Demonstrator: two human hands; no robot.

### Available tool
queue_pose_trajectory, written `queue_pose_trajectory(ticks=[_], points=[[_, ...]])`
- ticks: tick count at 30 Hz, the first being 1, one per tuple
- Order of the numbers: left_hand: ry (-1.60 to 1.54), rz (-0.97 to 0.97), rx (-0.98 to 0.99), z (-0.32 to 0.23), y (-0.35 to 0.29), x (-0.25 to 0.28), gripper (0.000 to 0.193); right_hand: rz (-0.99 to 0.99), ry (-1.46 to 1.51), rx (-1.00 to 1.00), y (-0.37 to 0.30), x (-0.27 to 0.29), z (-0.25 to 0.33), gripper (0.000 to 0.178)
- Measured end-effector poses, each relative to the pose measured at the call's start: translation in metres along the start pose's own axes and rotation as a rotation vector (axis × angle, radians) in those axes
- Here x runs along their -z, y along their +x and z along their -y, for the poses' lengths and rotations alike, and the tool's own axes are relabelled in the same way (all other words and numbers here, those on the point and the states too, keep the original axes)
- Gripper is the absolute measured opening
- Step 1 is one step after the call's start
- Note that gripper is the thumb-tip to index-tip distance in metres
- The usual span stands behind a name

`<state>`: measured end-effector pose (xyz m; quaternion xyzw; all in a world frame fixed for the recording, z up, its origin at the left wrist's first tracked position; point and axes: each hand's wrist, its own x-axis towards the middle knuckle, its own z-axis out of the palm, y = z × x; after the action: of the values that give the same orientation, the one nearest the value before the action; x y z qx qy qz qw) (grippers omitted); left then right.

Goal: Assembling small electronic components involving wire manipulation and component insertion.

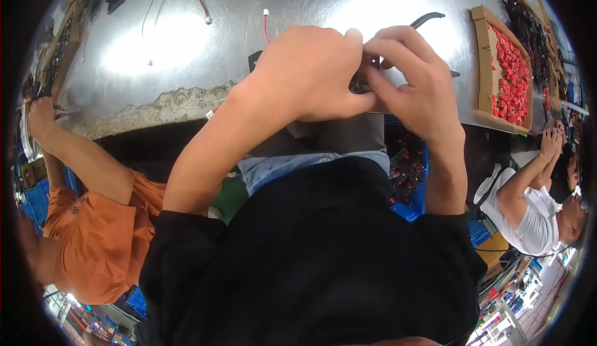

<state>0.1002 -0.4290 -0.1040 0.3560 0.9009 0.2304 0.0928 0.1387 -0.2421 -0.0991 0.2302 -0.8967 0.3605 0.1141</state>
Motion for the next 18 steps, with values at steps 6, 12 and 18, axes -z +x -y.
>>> queue_pose_trajectory(ticks=[6,12,18], points=[[0.015,0.024,-0.004,-0.004,0.001,0.004,0.051,-0.084,-0.020,0.107,-0.023,-0.006,-0.018,0.023],[0.022,0.014,-0.008,-0.001,-0.002,0.004,0.053,-0.067,0.121,-0.243,-0.029,-0.014,0.009,0.020],[0.290,-0.435,-0.040,-0.004,-0.021,-0.020,0.066,-0.103,0.198,-0.375,-0.034,-0.020,0.009,0.018]])
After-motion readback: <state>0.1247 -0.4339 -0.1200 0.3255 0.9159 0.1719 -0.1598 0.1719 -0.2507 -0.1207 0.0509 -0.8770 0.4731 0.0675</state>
